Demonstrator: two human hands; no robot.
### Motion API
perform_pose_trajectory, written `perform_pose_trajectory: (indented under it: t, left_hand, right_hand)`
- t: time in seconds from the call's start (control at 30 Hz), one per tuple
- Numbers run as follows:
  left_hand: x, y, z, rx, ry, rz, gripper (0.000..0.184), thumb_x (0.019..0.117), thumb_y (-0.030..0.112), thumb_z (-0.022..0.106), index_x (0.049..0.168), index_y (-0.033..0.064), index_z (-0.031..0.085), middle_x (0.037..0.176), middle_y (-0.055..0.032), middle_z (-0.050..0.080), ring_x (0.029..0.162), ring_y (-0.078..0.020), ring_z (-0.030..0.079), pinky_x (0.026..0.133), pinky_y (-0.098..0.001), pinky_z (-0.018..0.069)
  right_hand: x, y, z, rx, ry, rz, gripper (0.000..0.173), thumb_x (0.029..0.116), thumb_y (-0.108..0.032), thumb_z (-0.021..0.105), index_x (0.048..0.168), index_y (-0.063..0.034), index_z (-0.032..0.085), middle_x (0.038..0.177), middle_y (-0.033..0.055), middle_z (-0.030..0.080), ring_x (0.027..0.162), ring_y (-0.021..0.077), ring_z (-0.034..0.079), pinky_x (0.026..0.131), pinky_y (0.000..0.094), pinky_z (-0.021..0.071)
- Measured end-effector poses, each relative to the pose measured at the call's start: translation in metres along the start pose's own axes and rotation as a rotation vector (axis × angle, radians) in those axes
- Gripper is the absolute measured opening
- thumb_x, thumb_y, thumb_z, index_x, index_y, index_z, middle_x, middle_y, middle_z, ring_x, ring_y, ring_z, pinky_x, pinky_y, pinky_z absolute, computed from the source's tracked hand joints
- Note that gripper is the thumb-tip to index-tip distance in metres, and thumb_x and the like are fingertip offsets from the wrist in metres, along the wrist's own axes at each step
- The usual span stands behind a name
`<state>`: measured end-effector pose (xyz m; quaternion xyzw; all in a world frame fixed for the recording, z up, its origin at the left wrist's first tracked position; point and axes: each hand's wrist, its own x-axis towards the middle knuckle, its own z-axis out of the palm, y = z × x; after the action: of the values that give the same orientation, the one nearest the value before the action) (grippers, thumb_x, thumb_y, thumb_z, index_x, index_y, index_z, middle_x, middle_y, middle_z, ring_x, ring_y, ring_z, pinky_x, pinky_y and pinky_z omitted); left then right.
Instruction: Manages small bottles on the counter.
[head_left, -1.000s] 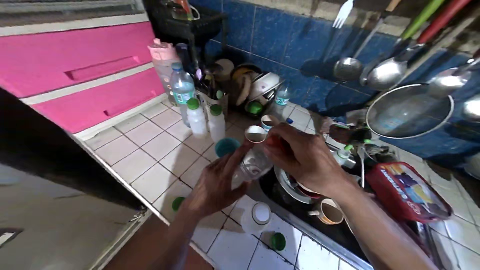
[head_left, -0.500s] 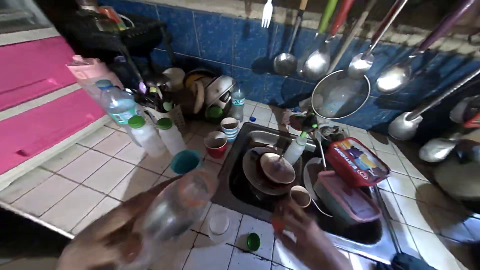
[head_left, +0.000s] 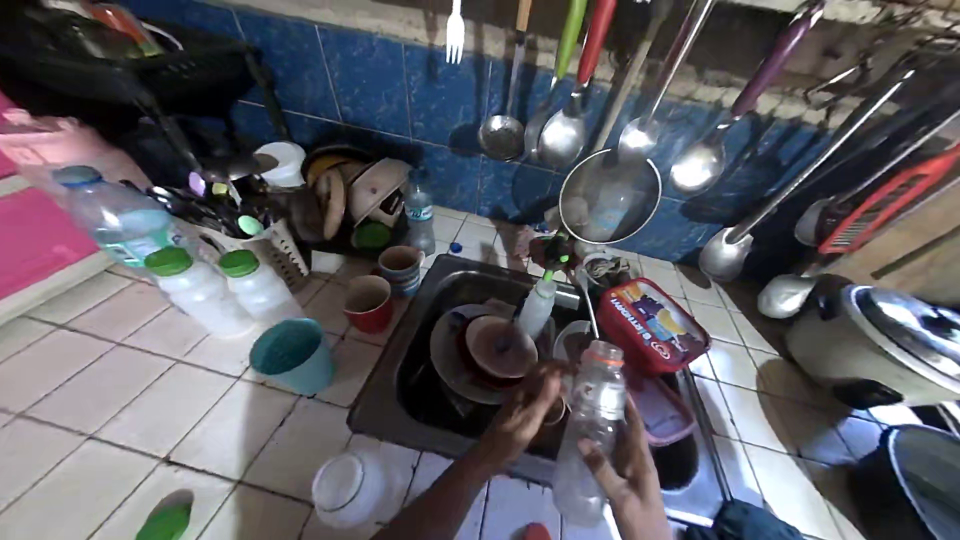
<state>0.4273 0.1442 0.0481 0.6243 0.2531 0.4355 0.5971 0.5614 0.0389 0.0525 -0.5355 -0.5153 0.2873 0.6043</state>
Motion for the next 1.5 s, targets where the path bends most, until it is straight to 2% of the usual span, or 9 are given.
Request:
perform_pose_trajectory:
  t: [0.1, 0.2, 0.4, 0.47, 0.6, 0.8, 1.0, 1.2, 1.5]
  left_hand:
    - [0.078, -0.035, -0.005, 0.205, 0.181, -0.135, 0.059, 0.1009, 0.018, 0.062, 0.151, -0.0045, 0.041, 0.149, -0.0269, 0.047, 0.131, -0.0323, 0.056, 0.108, -0.0428, 0.0483]
    - [0.147, -0.072, -0.006, 0.44, 0.282, -0.232, 0.086, 0.09, 0.016, 0.076, 0.158, -0.0037, 0.027, 0.155, -0.0294, 0.04, 0.142, -0.0394, 0.044, 0.118, -0.0493, 0.0366]
    - [0.188, -0.089, -0.009, 0.616, 0.277, -0.338, 0.073, 0.0898, 0.022, 0.076, 0.15, -0.0019, 0.043, 0.137, -0.0246, 0.061, 0.129, -0.0372, 0.058, 0.111, -0.0525, 0.044]
    - [0.186, -0.093, -0.014, 0.539, 0.371, -0.342, 0.071, 0.0895, 0.022, 0.077, 0.147, -0.0034, 0.045, 0.131, -0.0256, 0.063, 0.124, -0.0374, 0.061, 0.108, -0.0527, 0.0461]
    - [0.18, -0.081, -0.024, 0.377, 0.635, -0.321, 0.08, 0.0864, 0.022, 0.082, 0.149, -0.0049, 0.041, 0.132, -0.0277, 0.061, 0.125, -0.0374, 0.06, 0.109, -0.0507, 0.0454]
    - [0.196, -0.001, -0.054, 0.343, 0.805, -0.437, 0.079, 0.088, 0.02, 0.081, 0.15, -0.0037, 0.038, 0.137, -0.0269, 0.058, 0.129, -0.0372, 0.056, 0.109, -0.0502, 0.0451]
    - [0.2, 0.056, -0.109, 0.636, 0.572, -0.417, 0.08, 0.0841, 0.018, 0.083, 0.147, -0.0052, 0.04, 0.138, -0.0293, 0.055, 0.128, -0.0422, 0.055, 0.105, -0.0566, 0.0459]
    - [0.17, 0.108, -0.147, 0.81, 0.309, -0.353, 0.081, 0.0834, 0.019, 0.085, 0.147, -0.0051, 0.041, 0.135, -0.0324, 0.055, 0.126, -0.0455, 0.055, 0.104, -0.0624, 0.0441]
    - [0.08, 0.149, -0.162, 0.659, 0.196, -0.31, 0.07, 0.0838, 0.009, 0.084, 0.143, 0.0021, 0.047, 0.133, -0.0206, 0.059, 0.122, -0.0291, 0.059, 0.103, -0.0478, 0.0497]
  right_hand:
    - [0.014, 0.002, -0.023, 0.182, 0.173, 0.094, 0.11, 0.0819, -0.019, 0.077, 0.157, 0.004, 0.0, 0.134, 0.009, 0.056, 0.11, 0.0061, 0.066, 0.092, 0.0272, 0.0591]
    - [0.032, 0.006, -0.042, 0.263, 0.271, 0.118, 0.11, 0.0781, -0.016, 0.078, 0.155, 0.0, 0.002, 0.124, 0.0054, 0.058, 0.103, 0.0074, 0.068, 0.088, 0.0294, 0.0612]
    - [0.105, 0.025, -0.05, 0.073, 0.276, 0.198, 0.064, 0.1037, -0.03, 0.049, 0.154, 0.0026, 0.026, 0.104, 0.0107, 0.072, 0.084, 0.0142, 0.073, 0.075, 0.0325, 0.0638]
    - [0.143, 0.039, -0.043, -0.012, 0.242, 0.317, 0.056, 0.1098, -0.029, 0.041, 0.156, 0.0, 0.027, 0.119, 0.0177, 0.065, 0.094, 0.0184, 0.069, 0.082, 0.0358, 0.06]
    - [0.212, 0.076, -0.01, -0.164, 0.08, 0.475, 0.062, 0.1071, -0.024, 0.054, 0.158, 0.0001, 0.026, 0.146, 0.0257, 0.051, 0.128, 0.0296, 0.057, 0.107, 0.0443, 0.0482]
    - [0.257, 0.089, 0.043, -0.407, -0.301, 0.526, 0.059, 0.1078, -0.029, 0.053, 0.152, 0.006, 0.036, 0.149, 0.0286, 0.048, 0.139, 0.0359, 0.048, 0.116, 0.0485, 0.0369]
    - [0.262, 0.1, 0.061, -0.435, -0.361, 0.419, 0.056, 0.1059, -0.027, 0.057, 0.149, 0.0067, 0.042, 0.145, 0.0279, 0.053, 0.136, 0.0342, 0.052, 0.116, 0.0469, 0.0386]
    - [0.204, 0.082, 0.036, -0.275, -0.27, 0.445, 0.07, 0.0924, -0.017, 0.076, 0.148, 0.006, 0.04, 0.139, 0.0248, 0.056, 0.128, 0.0273, 0.057, 0.11, 0.0418, 0.0455]
    - [0.183, 0.074, 0.034, -0.324, -0.142, 0.415, 0.077, 0.0902, -0.014, 0.076, 0.152, 0.003, 0.034, 0.135, 0.0257, 0.059, 0.122, 0.0296, 0.061, 0.106, 0.0441, 0.0499]
